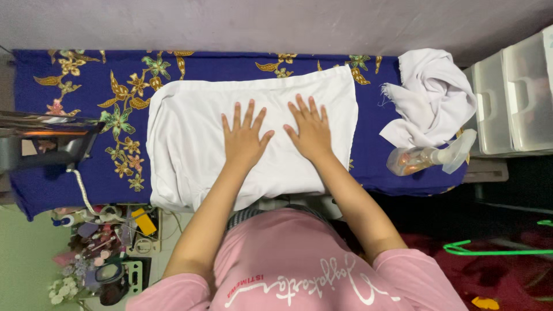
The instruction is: The person irons a white shirt on a blue floral ironing board. They repeatedly smooth the fabric with an iron, flip the shirt to iron different sections, and use a spray bottle to moisten the fabric before continuing.
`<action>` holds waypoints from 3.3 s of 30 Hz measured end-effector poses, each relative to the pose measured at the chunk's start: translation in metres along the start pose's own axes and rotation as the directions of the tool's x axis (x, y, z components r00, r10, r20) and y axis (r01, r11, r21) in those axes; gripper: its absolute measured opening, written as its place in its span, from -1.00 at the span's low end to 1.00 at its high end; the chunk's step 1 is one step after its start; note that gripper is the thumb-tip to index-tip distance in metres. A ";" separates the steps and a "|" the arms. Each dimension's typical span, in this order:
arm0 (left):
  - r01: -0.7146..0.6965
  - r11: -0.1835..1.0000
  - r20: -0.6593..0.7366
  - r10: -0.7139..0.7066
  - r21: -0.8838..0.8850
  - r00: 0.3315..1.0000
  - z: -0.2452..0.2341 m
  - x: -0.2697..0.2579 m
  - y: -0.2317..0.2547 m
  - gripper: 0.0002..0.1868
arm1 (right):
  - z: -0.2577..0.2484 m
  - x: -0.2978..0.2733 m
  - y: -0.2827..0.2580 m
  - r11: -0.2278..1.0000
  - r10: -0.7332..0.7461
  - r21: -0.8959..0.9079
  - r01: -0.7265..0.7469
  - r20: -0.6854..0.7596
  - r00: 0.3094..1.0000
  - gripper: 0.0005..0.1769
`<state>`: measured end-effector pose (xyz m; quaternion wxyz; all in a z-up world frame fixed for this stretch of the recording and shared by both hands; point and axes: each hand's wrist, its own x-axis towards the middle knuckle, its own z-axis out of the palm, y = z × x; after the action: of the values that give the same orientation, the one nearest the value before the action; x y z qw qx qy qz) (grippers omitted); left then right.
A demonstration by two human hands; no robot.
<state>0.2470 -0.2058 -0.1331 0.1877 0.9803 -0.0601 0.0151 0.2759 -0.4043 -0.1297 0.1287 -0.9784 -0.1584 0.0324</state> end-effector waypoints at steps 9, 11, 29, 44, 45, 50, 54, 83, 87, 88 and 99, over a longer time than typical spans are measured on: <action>0.081 0.997 -0.132 -0.079 0.003 0.988 -0.025 -0.016 -0.100 -0.28 | -0.015 0.004 0.117 0.958 0.266 -0.075 -0.275 -0.109 0.958 -0.26; 0.025 1.000 -0.148 -0.023 0.013 0.989 -0.024 -0.025 -0.097 -0.26 | -0.013 -0.005 0.108 0.964 0.245 -0.072 -0.257 -0.144 0.959 -0.24; -0.031 0.999 0.015 0.032 -0.017 0.999 -0.078 -0.124 -0.078 -0.38 | -0.012 -0.113 0.058 0.887 0.461 0.104 -0.449 -0.213 0.862 -0.38; -0.351 0.887 0.123 0.401 -0.298 0.908 -0.100 -0.136 -0.124 -0.96 | 0.027 -0.155 0.047 0.882 0.432 0.000 -0.471 -0.397 0.810 -0.81; -0.324 0.896 0.158 0.383 -0.304 0.910 -0.100 -0.133 -0.125 -0.95 | 0.026 -0.151 0.051 0.864 0.485 0.047 -0.500 -0.337 0.807 -0.82; -0.227 0.926 0.284 0.314 -0.301 0.906 -0.091 -0.124 -0.135 -0.86 | 0.016 -0.147 0.052 0.870 0.492 0.198 -0.451 -0.292 0.820 -0.81; -0.135 0.963 0.410 0.222 -0.232 0.885 -0.083 -0.122 -0.141 -0.83 | 0.017 -0.155 0.047 0.890 0.454 0.128 -0.438 -0.332 0.827 -0.90; 0.295 0.931 -0.147 -0.268 0.213 0.952 -0.013 -0.012 -0.081 -0.21 | -0.008 0.002 0.069 0.970 0.216 -0.094 -0.225 -0.096 0.972 -0.18; -0.006 0.991 -0.082 0.017 0.135 0.996 0.023 0.021 -0.013 -0.30 | 0.008 0.033 0.006 0.980 -0.167 0.120 0.161 0.039 0.985 -0.30; 0.014 0.994 -0.068 -0.007 0.108 0.998 0.026 0.025 -0.005 -0.31 | 0.004 0.032 0.002 0.988 -0.140 0.073 0.134 0.075 0.987 -0.32; 0.163 0.980 -0.073 -0.155 0.116 0.985 -0.003 0.035 -0.063 -0.24 | -0.016 0.042 0.097 0.983 0.165 -0.075 -0.167 -0.027 0.986 -0.16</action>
<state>0.2893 -0.1509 -0.1515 0.1300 0.9906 0.0257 0.0350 0.3470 -0.4840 -0.1409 0.0896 -0.9927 -0.0762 0.0269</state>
